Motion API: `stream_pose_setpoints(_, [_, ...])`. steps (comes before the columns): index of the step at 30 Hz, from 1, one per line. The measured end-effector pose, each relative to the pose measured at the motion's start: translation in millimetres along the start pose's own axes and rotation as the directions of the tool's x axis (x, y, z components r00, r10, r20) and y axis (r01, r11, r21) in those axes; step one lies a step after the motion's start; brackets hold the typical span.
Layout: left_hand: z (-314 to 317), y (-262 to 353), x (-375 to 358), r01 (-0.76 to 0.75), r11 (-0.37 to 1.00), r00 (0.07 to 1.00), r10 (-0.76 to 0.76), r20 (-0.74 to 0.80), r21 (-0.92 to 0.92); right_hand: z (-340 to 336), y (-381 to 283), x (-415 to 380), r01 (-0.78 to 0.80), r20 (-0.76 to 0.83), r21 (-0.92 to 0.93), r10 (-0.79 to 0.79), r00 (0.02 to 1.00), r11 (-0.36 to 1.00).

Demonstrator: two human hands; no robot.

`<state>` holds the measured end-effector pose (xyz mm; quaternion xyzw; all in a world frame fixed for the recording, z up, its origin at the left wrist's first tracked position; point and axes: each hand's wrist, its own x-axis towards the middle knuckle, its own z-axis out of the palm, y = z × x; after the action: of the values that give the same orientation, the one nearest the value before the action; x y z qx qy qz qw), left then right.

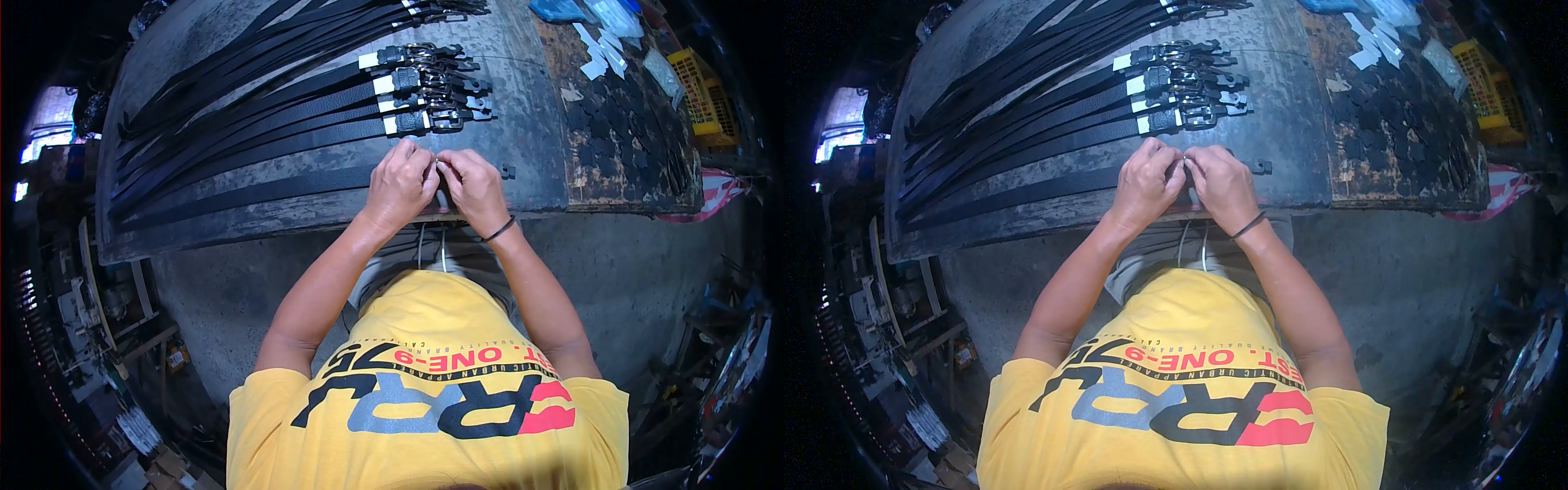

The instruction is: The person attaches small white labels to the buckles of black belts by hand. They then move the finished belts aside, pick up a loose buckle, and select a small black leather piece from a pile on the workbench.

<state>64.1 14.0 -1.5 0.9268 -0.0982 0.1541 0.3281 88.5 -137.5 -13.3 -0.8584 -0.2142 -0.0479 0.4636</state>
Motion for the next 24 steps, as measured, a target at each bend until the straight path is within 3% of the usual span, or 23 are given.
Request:
stream_pose_setpoints(11, [0.8, 1.7, -1.9, -0.022, 1.000, 1.000, 0.022, -0.016, -0.008, -2.7, -1.6, -0.3, 0.053, 0.013, -0.063, -0.052, 0.999, 0.997])
stream_pose_setpoints(19, [2.6, 2.8, -2.2, 0.052, 0.996, 0.996, -0.056, -0.063, -0.067, 1.6, -6.6, -0.9, 0.073, -0.031, -0.109, -0.077, 0.997, 0.991])
stream_pose_setpoints(24, [6.0, -1.2, -3.2, 0.003, 1.000, 0.998, -0.004, -0.058, -0.015, 3.0, -3.7, 0.7, 0.167, 0.008, -0.188, -0.168, 0.986, 0.968])
